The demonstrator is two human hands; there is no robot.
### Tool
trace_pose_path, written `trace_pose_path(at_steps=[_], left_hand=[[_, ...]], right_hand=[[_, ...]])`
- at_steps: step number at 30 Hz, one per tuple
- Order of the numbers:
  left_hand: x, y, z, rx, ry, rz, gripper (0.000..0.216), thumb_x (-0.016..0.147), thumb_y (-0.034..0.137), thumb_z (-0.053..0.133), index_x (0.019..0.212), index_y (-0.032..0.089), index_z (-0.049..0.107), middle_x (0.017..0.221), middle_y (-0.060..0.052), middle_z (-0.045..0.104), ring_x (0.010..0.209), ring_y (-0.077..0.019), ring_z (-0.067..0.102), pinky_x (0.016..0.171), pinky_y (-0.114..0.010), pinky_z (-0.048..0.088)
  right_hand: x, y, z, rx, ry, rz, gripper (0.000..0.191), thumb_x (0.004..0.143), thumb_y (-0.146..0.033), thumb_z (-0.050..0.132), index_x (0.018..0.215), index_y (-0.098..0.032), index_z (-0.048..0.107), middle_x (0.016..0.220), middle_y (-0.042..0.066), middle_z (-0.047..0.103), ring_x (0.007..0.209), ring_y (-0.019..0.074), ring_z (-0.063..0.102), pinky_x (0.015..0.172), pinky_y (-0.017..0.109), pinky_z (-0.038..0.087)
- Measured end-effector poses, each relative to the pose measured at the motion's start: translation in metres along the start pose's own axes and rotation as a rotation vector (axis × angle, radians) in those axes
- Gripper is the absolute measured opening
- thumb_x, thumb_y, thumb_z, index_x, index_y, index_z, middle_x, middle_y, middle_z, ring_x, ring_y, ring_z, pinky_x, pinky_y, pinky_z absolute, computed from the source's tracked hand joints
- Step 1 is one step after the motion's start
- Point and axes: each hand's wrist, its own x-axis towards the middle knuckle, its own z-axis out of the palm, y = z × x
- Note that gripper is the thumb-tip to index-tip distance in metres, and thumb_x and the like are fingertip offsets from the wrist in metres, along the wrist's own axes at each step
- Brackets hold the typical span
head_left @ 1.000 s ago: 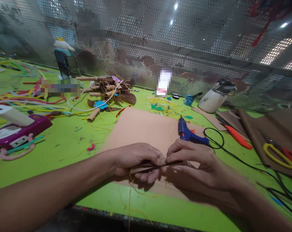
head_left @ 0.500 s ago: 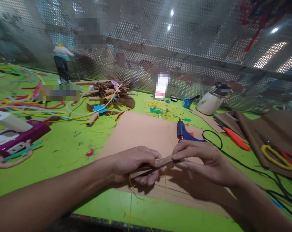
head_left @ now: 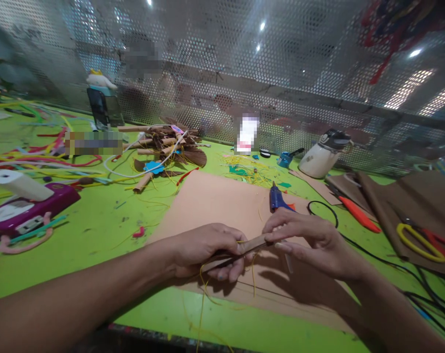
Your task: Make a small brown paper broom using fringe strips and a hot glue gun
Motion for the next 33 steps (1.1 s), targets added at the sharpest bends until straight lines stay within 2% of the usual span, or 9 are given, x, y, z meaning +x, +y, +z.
trace_pose_path(at_steps=[4,8,13,20,25,33], left_hand=[[-0.0012,0.0005,0.0023,-0.013,0.001,-0.014,0.015,0.074,0.014,0.050,0.084,0.010,0.061,0.054,-0.002,0.060,0.038,-0.0065,0.046,0.038,-0.014,0.036],[-0.0026,0.0000,0.0033,-0.033,-0.019,-0.001,0.011,0.076,0.012,0.049,0.077,0.010,0.060,0.054,-0.003,0.061,0.038,-0.0053,0.048,0.042,-0.013,0.038],[-0.0023,-0.0020,0.0009,-0.079,-0.081,-0.009,0.018,0.076,0.009,0.050,0.089,0.008,0.061,0.058,-0.003,0.062,0.042,-0.0062,0.050,0.043,-0.014,0.039],[-0.0032,-0.0027,-0.0017,-0.119,-0.155,0.023,0.022,0.074,0.005,0.054,0.095,0.008,0.060,0.066,-0.004,0.064,0.048,-0.0063,0.052,0.048,-0.015,0.040],[-0.0045,-0.0036,-0.0026,-0.105,-0.164,0.036,0.023,0.074,0.004,0.054,0.096,0.009,0.061,0.072,-0.005,0.065,0.051,-0.0061,0.053,0.049,-0.015,0.040],[-0.0036,-0.0031,-0.0033,-0.152,-0.170,-0.023,0.027,0.072,0.003,0.056,0.098,0.008,0.061,0.073,-0.007,0.067,0.052,-0.0069,0.056,0.050,-0.015,0.043]], right_hand=[[-0.0019,0.0029,-0.0023,-0.049,0.024,0.005,0.025,0.087,-0.011,0.056,0.104,-0.024,0.068,0.104,0.009,0.064,0.095,0.0192,0.062,0.082,0.037,0.048],[-0.0031,0.0051,-0.0020,-0.070,0.011,0.036,0.021,0.088,-0.013,0.055,0.101,-0.022,0.068,0.105,0.009,0.064,0.095,0.0198,0.062,0.082,0.036,0.048],[-0.0032,0.0041,-0.0004,-0.065,0.027,0.046,0.016,0.087,-0.016,0.057,0.097,-0.022,0.068,0.104,0.009,0.065,0.096,0.0209,0.062,0.083,0.037,0.050],[-0.0031,0.0026,-0.0006,-0.074,0.048,0.054,0.017,0.087,-0.017,0.058,0.099,-0.023,0.069,0.103,0.008,0.066,0.094,0.0204,0.063,0.082,0.036,0.050],[-0.0036,0.0020,0.0001,-0.077,0.064,0.047,0.018,0.087,-0.018,0.058,0.100,-0.024,0.069,0.103,0.008,0.066,0.093,0.0201,0.064,0.081,0.036,0.051],[-0.0060,0.0046,-0.0012,-0.113,0.068,0.058,0.016,0.086,-0.017,0.059,0.096,-0.024,0.069,0.105,0.007,0.065,0.095,0.0203,0.063,0.082,0.035,0.049]])
